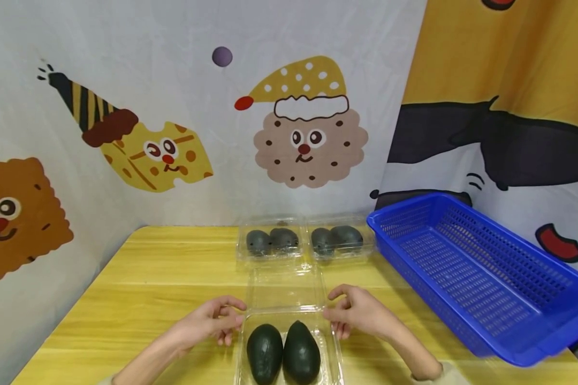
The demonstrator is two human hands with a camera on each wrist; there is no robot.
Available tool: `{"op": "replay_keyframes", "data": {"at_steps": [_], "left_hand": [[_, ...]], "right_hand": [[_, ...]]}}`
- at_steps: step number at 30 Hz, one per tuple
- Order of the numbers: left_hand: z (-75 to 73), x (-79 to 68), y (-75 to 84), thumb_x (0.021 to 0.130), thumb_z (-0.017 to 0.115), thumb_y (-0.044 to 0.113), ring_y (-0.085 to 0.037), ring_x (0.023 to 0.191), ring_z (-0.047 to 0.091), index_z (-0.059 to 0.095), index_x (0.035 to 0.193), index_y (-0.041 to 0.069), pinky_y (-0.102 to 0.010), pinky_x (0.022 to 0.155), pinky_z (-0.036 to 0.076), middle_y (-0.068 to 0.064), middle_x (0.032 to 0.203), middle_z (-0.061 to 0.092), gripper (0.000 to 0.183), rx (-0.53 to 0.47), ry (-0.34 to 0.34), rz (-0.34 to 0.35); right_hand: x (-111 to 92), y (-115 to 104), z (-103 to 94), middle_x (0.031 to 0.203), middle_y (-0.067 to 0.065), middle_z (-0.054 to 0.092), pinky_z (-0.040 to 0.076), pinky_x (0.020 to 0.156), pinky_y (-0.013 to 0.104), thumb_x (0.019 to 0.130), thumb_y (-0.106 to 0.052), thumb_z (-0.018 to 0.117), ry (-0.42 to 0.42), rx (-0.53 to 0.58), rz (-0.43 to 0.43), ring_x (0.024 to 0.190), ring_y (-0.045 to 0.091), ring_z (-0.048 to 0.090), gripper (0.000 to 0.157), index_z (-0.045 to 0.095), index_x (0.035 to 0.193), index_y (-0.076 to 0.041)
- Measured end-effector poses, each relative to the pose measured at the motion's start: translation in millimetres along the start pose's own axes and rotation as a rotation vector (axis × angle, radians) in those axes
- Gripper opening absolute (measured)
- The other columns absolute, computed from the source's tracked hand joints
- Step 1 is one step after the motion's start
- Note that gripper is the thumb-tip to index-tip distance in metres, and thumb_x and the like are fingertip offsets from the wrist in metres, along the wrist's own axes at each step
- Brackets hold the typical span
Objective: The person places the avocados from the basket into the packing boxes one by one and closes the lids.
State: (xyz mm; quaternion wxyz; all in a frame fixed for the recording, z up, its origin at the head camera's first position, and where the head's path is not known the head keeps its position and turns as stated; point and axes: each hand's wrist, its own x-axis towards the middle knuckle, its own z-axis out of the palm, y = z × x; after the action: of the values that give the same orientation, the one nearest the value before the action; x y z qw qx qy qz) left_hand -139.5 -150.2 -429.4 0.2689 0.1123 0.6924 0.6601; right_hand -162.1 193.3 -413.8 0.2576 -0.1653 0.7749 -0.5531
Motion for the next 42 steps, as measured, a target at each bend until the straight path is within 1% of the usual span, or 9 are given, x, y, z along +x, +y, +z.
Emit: {"op": "replay_keyframes", "data": {"at_steps": [7, 13, 18, 25, 31, 36, 38, 42], "left_hand": [[-1.1, -2.9, 1.4, 0.088, 0.061, 0.018, -0.017, 0.059, 0.058, 0.040, 0.118, -0.007, -0.023, 0.052, 0.047, -0.014, 0.082, 0.060, 0.045, 0.010, -0.019, -0.009], [-1.9, -5.3, 3.9, 0.089, 0.061, 0.016, -0.018, 0.059, 0.059, 0.039, 0.116, -0.007, -0.023, 0.051, 0.047, -0.014, 0.080, 0.060, 0.041, 0.010, -0.065, -0.019], [-2.0, -7.1, 6.3, 0.088, 0.061, 0.014, -0.019, 0.059, 0.059, 0.038, 0.114, -0.007, -0.024, 0.052, 0.048, -0.014, 0.078, 0.060, 0.041, 0.007, -0.085, -0.023], [-1.7, -8.3, 7.1, 0.088, 0.061, 0.014, -0.020, 0.060, 0.059, 0.037, 0.113, -0.007, -0.026, 0.055, 0.051, -0.014, 0.078, 0.059, 0.041, 0.007, -0.094, -0.018], [-1.8, -10.5, 7.5, 0.088, 0.062, 0.014, -0.020, 0.060, 0.060, 0.038, 0.111, -0.007, -0.026, 0.054, 0.051, -0.015, 0.078, 0.060, 0.040, 0.007, -0.116, -0.016], [-1.7, -11.2, 7.9, 0.087, 0.063, 0.014, -0.020, 0.060, 0.060, 0.038, 0.110, -0.007, -0.027, 0.055, 0.052, -0.016, 0.078, 0.060, 0.040, 0.008, -0.132, -0.003], [-1.3, -10.9, 8.0, 0.087, 0.062, 0.014, -0.020, 0.061, 0.060, 0.038, 0.110, -0.007, -0.028, 0.056, 0.052, -0.016, 0.078, 0.060, 0.039, 0.013, -0.134, 0.003], [-0.4, -9.5, 8.6, 0.087, 0.062, 0.013, -0.021, 0.062, 0.060, 0.039, 0.109, -0.006, -0.030, 0.058, 0.053, -0.016, 0.078, 0.059, 0.037, 0.026, -0.112, 0.007]], "right_hand": [[-1.9, 0.6, -0.1, 0.072, 0.020, 0.062, 0.054, 0.050, 0.039, 0.087, -0.013, 0.063, -0.058, 0.090, -0.003, 0.056, 0.025, 0.060, 0.054, 0.030, 0.120, 0.014], [-2.9, 2.5, 1.0, 0.072, 0.021, 0.061, 0.054, 0.050, 0.038, 0.088, -0.011, 0.061, -0.102, 0.121, -0.022, 0.056, 0.024, 0.060, 0.051, 0.028, 0.118, 0.012], [-3.7, 2.0, 2.2, 0.073, 0.022, 0.061, 0.054, 0.049, 0.037, 0.088, -0.011, 0.061, -0.120, 0.134, -0.026, 0.056, 0.024, 0.060, 0.048, 0.028, 0.117, 0.011], [-4.4, 1.1, 2.1, 0.073, 0.022, 0.061, 0.053, 0.050, 0.042, 0.090, -0.010, 0.059, -0.145, 0.134, -0.042, 0.056, 0.024, 0.060, 0.046, 0.027, 0.115, 0.011], [-6.0, 1.0, 2.2, 0.073, 0.023, 0.061, 0.053, 0.050, 0.042, 0.090, -0.009, 0.058, -0.171, 0.132, -0.052, 0.056, 0.025, 0.061, 0.044, 0.028, 0.114, 0.012], [-7.2, 0.6, 2.7, 0.072, 0.023, 0.061, 0.052, 0.050, 0.047, 0.089, -0.008, 0.058, -0.188, 0.124, -0.072, 0.055, 0.025, 0.061, 0.042, 0.028, 0.112, 0.011], [-7.3, 0.0, 2.8, 0.072, 0.023, 0.061, 0.052, 0.051, 0.048, 0.089, -0.007, 0.058, -0.191, 0.123, -0.081, 0.056, 0.025, 0.061, 0.042, 0.028, 0.111, 0.011], [-5.3, -0.7, 1.9, 0.072, 0.024, 0.060, 0.052, 0.051, 0.047, 0.089, -0.007, 0.059, -0.175, 0.115, -0.091, 0.056, 0.026, 0.061, 0.042, 0.027, 0.111, 0.010]]}}
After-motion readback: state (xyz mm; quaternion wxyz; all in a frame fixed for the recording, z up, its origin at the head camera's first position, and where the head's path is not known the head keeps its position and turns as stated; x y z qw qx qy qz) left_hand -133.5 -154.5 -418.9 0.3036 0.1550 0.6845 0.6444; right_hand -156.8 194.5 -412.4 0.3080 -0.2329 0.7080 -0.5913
